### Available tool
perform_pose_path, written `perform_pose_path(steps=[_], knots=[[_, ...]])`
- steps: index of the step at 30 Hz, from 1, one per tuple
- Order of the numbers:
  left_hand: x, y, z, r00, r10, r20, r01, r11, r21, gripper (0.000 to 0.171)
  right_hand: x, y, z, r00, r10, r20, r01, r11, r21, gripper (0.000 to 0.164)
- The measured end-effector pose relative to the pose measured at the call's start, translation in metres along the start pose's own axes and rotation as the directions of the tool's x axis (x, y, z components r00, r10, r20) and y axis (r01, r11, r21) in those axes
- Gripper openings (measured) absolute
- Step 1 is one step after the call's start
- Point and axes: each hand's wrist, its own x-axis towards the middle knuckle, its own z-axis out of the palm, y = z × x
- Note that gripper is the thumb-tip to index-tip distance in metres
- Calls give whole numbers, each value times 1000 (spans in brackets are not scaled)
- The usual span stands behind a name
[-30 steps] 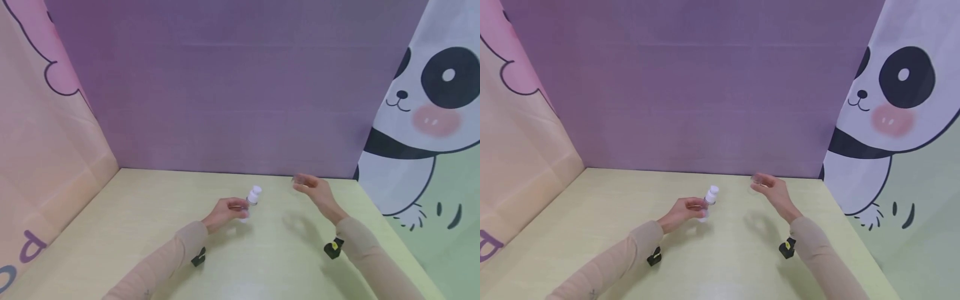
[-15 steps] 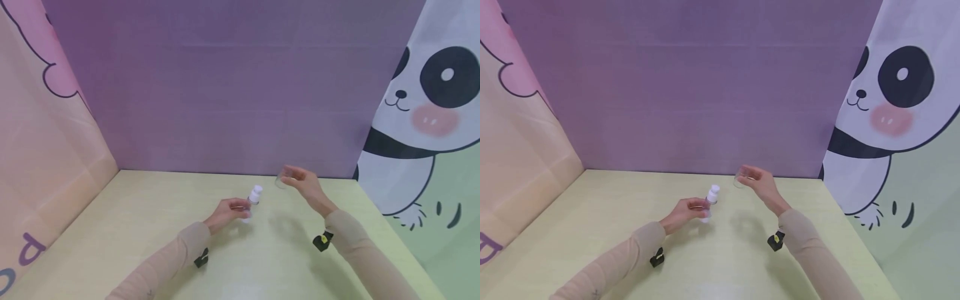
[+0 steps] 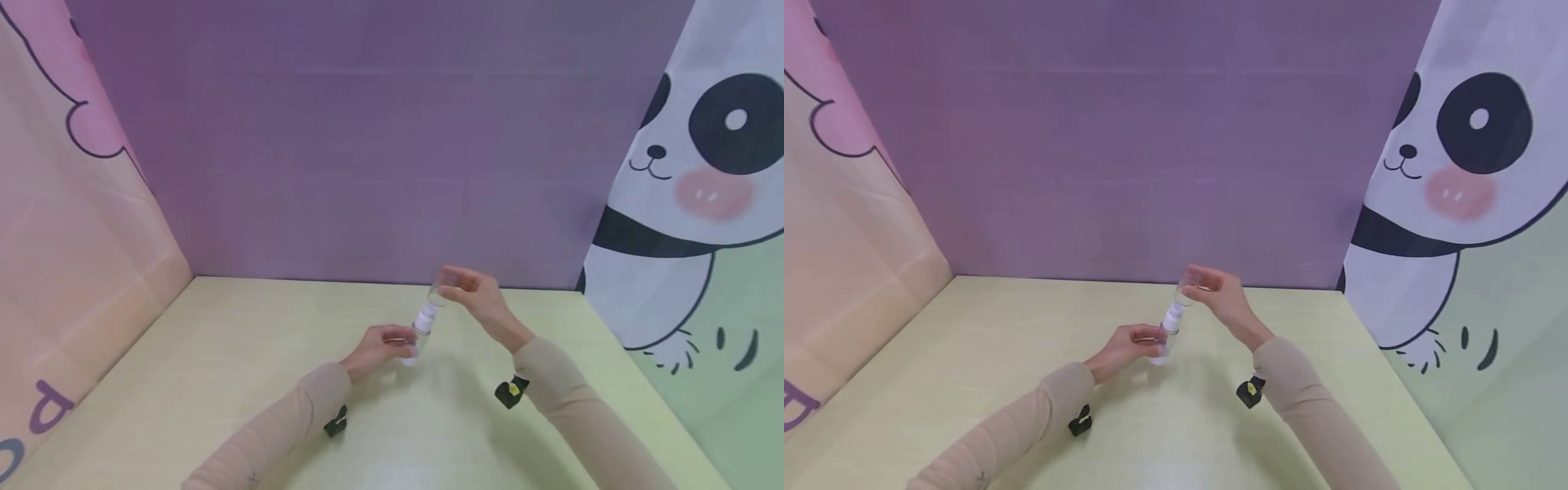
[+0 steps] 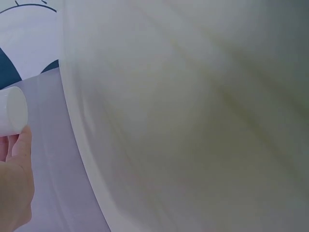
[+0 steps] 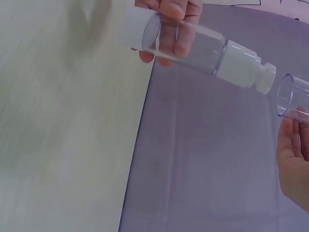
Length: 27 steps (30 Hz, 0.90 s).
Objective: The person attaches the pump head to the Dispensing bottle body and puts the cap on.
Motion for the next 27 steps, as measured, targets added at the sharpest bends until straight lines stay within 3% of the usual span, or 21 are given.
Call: perform_pose_path(steps=[19, 27], knots=[[6, 4, 2, 1000, 23, 6, -23, 1000, -7, 41, 0, 10, 18, 999, 16, 30, -16, 1000, 2, 56], [6, 10, 2, 999, 46, -17, -46, 999, -5, 38, -2, 18, 26, 998, 61, 29, -61, 998, -16, 51]])
